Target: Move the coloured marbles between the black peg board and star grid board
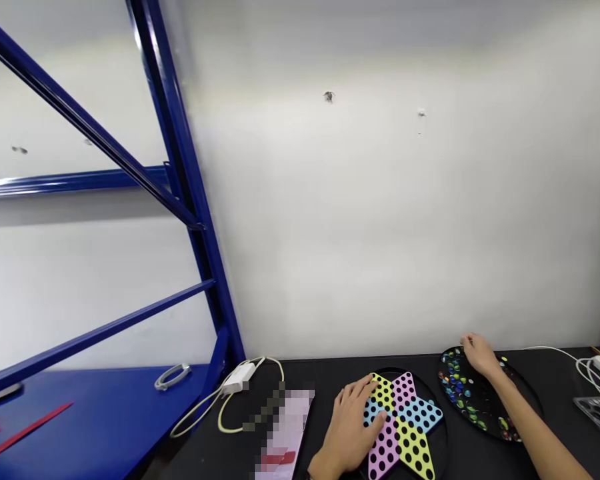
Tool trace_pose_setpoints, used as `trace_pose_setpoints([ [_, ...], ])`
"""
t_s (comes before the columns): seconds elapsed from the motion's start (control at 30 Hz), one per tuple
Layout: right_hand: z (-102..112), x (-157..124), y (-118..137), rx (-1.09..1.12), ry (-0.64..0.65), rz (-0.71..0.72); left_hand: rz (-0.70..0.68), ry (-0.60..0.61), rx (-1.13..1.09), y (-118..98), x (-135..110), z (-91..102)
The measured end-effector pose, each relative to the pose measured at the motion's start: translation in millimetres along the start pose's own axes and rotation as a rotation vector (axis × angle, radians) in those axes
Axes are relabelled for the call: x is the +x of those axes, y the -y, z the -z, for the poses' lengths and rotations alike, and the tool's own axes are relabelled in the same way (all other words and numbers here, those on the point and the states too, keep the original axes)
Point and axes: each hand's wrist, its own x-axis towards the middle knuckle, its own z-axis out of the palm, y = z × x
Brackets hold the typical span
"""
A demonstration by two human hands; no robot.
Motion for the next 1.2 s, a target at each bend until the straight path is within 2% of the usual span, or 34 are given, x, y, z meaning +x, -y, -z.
trace_pose_setpoints([
  [0.13,-11.7,-10.1,-6.2,-0.173,0.026,0.031,0.003,0.004,0.004,0.1,0.2,-0.2],
  [0.2,-12.8,-11.6,-5.6,-0.192,0.04,0.028,-0.003,0.002,0.005,1.3,1.0,-1.3],
  [0.5,7.6,-6.9,17.5,0.165,0.121,0.026,-0.001,0.0,0.012,2.0,1.3,-2.5],
  [0.6,-0.1,-13.5,19.4,0.066,0.173,0.075,0.007,0.009,0.009,-0.8,0.7,-0.2],
  [0.73,-13.9,-23.9,21.4,-0.207,0.238,0.173,0.01,0.01,0.02,-2.1,0.4,1.0],
  [0.93,-17.6,-36.7,30.1,-0.551,0.312,0.244,0.003,0.011,0.03,4.9,1.7,-3.8],
  [1.07,-20.8,-41.7,32.5,-0.579,0.318,0.244,0.008,0.013,0.031,6.9,2.9,-5.2],
  [1.2,-24.0,-41.1,34.3,-0.413,0.302,0.216,0.018,0.026,0.03,3.3,2.3,-2.2],
])
